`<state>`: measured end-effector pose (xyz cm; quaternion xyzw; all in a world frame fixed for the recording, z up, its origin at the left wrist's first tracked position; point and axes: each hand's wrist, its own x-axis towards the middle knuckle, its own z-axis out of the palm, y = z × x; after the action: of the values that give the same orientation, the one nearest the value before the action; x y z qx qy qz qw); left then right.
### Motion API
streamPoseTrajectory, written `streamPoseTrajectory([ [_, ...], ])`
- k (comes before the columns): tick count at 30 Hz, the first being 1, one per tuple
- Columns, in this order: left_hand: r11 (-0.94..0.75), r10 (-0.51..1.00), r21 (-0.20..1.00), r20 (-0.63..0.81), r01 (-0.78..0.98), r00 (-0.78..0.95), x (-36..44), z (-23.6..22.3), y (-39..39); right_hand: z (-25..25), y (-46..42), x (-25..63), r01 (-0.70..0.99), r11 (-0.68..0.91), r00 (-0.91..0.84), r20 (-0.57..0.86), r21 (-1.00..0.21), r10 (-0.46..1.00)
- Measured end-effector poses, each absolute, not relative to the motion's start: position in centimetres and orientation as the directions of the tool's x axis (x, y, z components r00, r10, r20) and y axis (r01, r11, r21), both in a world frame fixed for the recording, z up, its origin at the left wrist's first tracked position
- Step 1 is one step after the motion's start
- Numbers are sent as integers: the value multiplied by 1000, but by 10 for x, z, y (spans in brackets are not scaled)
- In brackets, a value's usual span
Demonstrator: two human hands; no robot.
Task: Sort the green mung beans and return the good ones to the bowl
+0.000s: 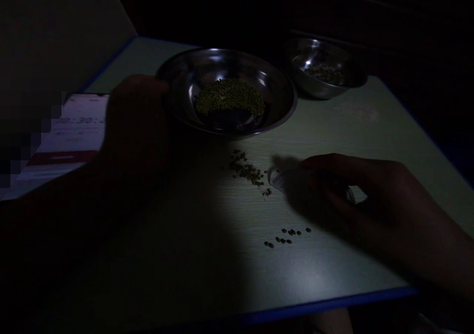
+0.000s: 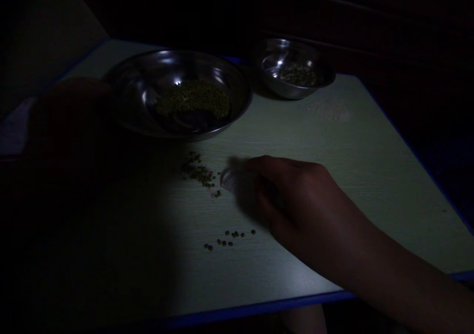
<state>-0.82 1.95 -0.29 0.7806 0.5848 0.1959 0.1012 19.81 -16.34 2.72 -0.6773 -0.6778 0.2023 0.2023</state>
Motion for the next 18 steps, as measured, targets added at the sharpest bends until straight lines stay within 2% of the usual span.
streamPoseTrajectory([
  [3, -246, 962, 300, 188, 922, 196, -8, -2, 20, 23, -163, 198, 837, -1, -12, -20, -548, 1000],
  [6, -253, 959, 338, 214, 906, 188, -7, -1, 16, 22, -162, 199, 838, -5, 0, -9, -545, 1000],
  [11, -302, 941, 297, 244, 906, 233, -10, -6, 18, 24, -159, 205, 852, -58, 73, 7, -520, 997],
  [15, -335, 923, 234, 277, 913, 268, -12, -9, 22, 22, -152, 219, 900, -53, 85, 54, -433, 995],
  [18, -325, 927, 238, 275, 915, 257, -11, -8, 21, 16, -142, 242, 938, -97, 141, 112, -333, 984],
])
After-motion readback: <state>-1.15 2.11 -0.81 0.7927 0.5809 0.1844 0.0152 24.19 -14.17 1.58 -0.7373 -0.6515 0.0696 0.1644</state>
